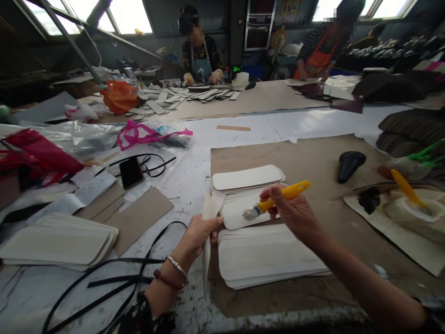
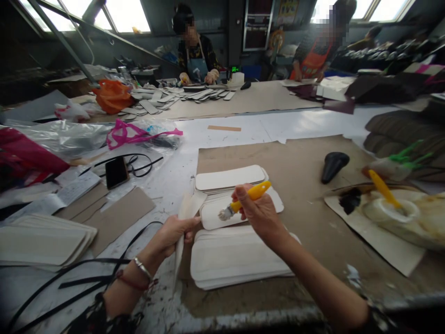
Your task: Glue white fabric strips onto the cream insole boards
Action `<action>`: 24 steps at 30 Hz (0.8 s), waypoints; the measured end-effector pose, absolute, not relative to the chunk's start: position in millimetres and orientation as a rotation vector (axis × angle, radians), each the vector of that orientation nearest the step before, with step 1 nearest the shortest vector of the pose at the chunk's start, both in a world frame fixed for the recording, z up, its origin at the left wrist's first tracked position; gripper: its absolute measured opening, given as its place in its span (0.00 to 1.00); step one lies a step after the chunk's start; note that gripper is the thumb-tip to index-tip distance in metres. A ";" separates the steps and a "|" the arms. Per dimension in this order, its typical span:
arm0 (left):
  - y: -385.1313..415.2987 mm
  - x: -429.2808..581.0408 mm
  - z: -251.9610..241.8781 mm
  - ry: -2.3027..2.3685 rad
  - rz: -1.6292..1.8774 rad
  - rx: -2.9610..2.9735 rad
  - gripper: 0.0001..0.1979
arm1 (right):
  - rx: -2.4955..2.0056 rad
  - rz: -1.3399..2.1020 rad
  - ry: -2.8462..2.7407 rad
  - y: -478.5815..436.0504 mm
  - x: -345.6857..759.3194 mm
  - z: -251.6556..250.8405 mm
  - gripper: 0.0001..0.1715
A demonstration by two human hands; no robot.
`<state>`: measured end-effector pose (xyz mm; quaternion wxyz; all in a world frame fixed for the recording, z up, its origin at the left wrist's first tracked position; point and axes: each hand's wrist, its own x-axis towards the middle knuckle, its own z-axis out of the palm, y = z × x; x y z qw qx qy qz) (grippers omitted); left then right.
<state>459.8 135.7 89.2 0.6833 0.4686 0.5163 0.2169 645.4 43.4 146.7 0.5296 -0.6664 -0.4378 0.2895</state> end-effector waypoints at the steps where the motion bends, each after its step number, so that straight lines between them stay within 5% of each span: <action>1: 138.9 463.9 84.9 1.158 0.456 1.053 0.11 | -1.544 0.762 -1.002 52.4 638.6 137.8 0.32; 11: 146.6 473.7 71.4 1.233 0.403 1.131 0.08 | -1.504 0.867 -0.804 68.0 624.8 96.4 0.27; 24: 142.2 469.8 58.7 1.240 0.414 1.224 0.15 | -1.984 0.036 -1.060 13.3 732.9 103.4 0.25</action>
